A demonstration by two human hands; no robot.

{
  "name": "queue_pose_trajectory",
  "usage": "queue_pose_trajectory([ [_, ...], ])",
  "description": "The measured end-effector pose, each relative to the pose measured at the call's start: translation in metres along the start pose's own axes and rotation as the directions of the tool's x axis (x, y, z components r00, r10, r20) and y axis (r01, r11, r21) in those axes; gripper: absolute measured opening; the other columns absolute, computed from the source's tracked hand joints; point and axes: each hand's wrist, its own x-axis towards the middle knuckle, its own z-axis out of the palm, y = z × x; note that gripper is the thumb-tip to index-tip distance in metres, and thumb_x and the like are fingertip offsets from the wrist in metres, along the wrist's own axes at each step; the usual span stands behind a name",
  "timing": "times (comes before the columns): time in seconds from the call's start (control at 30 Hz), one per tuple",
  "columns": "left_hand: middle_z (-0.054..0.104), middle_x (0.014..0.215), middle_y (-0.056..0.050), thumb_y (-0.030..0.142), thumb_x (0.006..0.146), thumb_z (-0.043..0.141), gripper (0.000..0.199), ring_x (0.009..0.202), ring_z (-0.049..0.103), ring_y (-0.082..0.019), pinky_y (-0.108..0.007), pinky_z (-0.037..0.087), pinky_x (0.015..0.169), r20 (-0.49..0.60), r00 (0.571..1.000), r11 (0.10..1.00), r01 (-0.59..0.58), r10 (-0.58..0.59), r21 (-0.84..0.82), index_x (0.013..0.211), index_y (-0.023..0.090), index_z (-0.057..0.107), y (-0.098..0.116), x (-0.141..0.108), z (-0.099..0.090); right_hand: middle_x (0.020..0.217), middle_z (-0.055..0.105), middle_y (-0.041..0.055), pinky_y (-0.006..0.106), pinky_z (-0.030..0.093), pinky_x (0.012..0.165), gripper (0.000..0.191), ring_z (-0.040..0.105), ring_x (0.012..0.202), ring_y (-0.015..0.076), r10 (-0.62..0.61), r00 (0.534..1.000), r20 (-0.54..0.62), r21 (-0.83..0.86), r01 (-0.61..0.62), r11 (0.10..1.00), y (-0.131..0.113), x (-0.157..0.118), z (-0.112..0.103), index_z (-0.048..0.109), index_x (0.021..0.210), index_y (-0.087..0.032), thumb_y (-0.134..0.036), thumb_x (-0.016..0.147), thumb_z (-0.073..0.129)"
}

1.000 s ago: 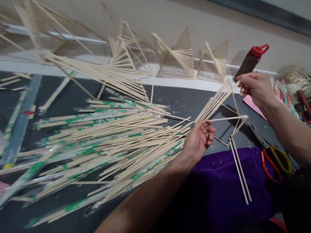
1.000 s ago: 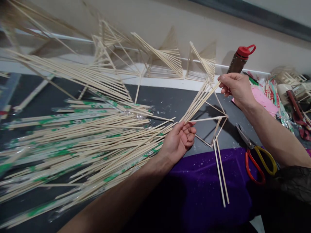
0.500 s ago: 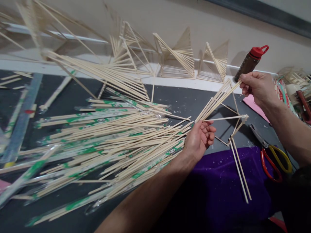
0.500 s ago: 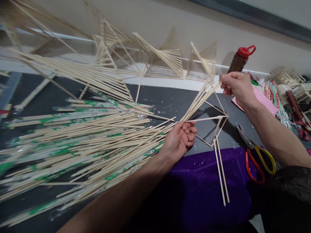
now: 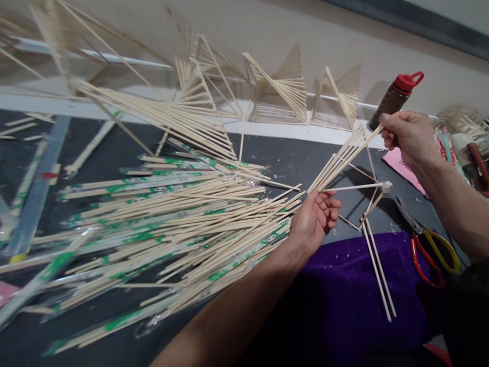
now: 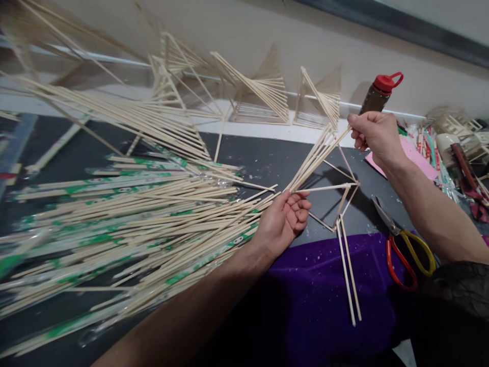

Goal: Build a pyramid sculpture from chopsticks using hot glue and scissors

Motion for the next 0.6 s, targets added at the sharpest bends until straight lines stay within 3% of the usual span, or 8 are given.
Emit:
queue_pose_trajectory([
  [0.33, 0.058, 0.059, -0.003, 0.032, 0.102, 0.032, 0.041, 0.039, 0.045, -0.007, -0.017, 0.03, 0.036, 0.02, 1.0, 1.0, 0.009, -0.008, -0.009, 0.084, 0.011, 0.062, 0.001, 0.002, -0.002, 0.053, 0.055, -0.0032, 0.02, 0.036, 0.037, 0.03, 0.048, 0.04, 0.0056, 0.029, 1.0, -0.003, -0.002, -0.029, 1.0, 0.009, 0.001, -0.002, 0.054, 0.064, -0.02, -0.033, 0.082, 0.074],
  [0.6, 0.058, 0.058, -0.003, 0.033, 0.102, 0.032, 0.041, 0.037, 0.045, -0.007, -0.016, 0.028, 0.034, 0.008, 1.0, 1.0, 0.018, -0.018, -0.019, 0.084, 0.01, 0.061, 0.001, 0.003, -0.001, 0.051, 0.055, -0.0031, 0.017, 0.031, 0.033, 0.031, 0.046, 0.038, 0.0049, 0.066, 0.998, -0.002, 0.048, -0.066, 0.997, 0.015, -0.002, 0.002, 0.056, 0.062, -0.018, -0.036, 0.078, 0.076],
])
